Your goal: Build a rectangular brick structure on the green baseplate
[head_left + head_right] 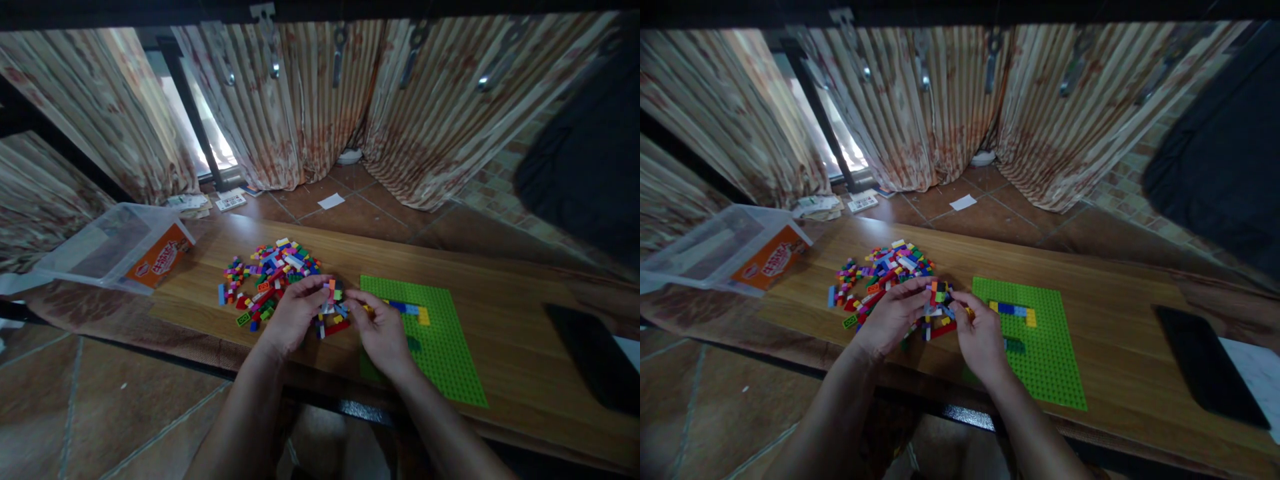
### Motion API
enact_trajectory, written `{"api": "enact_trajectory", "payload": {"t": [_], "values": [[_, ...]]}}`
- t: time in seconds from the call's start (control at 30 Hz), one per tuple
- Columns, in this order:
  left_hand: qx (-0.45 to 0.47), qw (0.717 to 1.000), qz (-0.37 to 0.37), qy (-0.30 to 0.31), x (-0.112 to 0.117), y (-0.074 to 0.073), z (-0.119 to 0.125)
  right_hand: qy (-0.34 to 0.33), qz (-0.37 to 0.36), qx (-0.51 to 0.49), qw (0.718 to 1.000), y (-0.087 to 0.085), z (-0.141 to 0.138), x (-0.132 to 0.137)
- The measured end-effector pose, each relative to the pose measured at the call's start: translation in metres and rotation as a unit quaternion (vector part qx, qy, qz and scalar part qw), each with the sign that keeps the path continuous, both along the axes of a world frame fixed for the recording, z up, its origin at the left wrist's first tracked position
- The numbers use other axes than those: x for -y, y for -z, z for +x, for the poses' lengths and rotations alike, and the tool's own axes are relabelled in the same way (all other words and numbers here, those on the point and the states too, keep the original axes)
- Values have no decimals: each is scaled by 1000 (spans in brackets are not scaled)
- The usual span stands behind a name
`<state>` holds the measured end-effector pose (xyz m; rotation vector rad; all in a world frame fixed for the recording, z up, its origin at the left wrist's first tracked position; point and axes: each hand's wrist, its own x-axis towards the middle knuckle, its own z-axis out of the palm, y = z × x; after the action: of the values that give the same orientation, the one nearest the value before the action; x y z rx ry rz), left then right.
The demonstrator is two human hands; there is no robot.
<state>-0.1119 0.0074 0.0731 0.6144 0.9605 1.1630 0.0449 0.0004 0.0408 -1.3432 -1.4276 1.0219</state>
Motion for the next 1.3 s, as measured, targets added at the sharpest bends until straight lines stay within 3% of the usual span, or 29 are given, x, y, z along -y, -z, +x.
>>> {"api": "enact_trajectory", "payload": {"t": [0.23,0.47,0.67,0.9,1.13,1.23,1.3], "values": [[-86,994,37,49,4,-5,6,14,-100,-173,980,-15,-2,-7],[-126,986,69,83,5,-6,11,-2,-92,-157,983,-16,1,-5],[-175,978,91,73,6,-2,13,-2,-97,-166,981,-15,2,-4],[-158,982,80,63,6,0,12,1,-154,-259,954,-12,-2,-4],[-133,988,33,67,6,-5,5,-45,-191,-315,929,-16,-1,-2],[-124,991,8,46,4,-7,1,-34,-144,-259,955,-15,1,-1],[-127,991,0,29,3,-8,-2,-19,-41,-155,987,-14,3,1]]}}
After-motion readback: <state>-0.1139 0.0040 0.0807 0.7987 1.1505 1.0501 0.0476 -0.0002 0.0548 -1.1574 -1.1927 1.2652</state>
